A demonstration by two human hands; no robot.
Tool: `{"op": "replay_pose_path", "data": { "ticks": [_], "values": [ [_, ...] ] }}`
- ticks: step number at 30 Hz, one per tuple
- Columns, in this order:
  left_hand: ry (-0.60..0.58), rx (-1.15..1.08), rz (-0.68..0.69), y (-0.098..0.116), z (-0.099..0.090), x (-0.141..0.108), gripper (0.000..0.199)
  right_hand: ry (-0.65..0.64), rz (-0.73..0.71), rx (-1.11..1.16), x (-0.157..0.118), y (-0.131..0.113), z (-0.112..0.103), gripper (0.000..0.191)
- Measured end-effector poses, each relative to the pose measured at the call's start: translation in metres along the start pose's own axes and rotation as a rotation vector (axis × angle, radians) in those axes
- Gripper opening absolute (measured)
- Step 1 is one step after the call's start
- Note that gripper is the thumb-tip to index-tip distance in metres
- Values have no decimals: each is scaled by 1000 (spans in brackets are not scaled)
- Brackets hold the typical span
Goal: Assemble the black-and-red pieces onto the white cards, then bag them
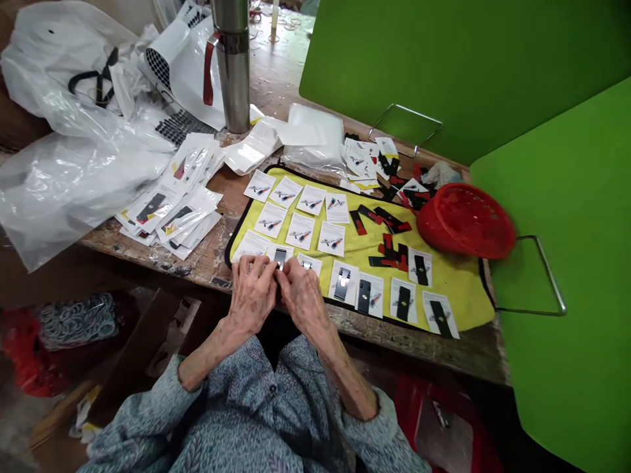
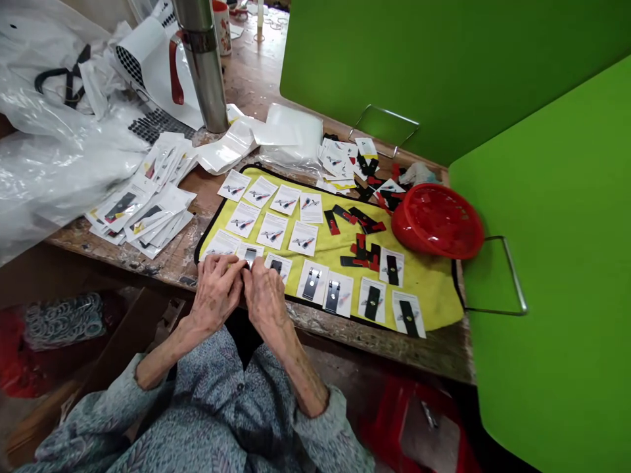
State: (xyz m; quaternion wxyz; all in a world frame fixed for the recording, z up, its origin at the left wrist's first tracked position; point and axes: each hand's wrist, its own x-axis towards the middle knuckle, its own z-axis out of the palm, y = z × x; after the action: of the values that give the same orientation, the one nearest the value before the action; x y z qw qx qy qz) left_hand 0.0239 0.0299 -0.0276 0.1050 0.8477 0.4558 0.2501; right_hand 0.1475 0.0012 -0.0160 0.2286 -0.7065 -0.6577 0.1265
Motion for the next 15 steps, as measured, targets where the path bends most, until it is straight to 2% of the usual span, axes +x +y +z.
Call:
{"op": "replay_pose_path", "data": {
  "ticks": [1, 3, 5, 8, 10, 13, 15],
  "values": [
    [0, 13, 6, 0, 0, -1, 26, 1, 14, -58, 0, 4, -4, 17],
    [16, 31, 13, 0, 2, -2, 27, -8, 136, -85, 6, 21, -19, 23],
    [37, 32, 21, 0, 4, -3, 29, 58, 214, -151, 21, 51, -37, 26],
    [66, 30, 40, -1, 6, -4, 29, 224, 252, -398, 48, 105, -58, 21],
    [82, 39, 52, -1, 6, -4, 29, 210, 236, -507, 61, 130, -61, 20],
    [90, 55, 67, -1, 6, -3, 28, 141, 182, -571, 68, 145, -58, 24],
    [94, 57, 67, -1, 6, -4, 28, 147, 214, -546, 67, 145, -60, 28]
  ]
}}
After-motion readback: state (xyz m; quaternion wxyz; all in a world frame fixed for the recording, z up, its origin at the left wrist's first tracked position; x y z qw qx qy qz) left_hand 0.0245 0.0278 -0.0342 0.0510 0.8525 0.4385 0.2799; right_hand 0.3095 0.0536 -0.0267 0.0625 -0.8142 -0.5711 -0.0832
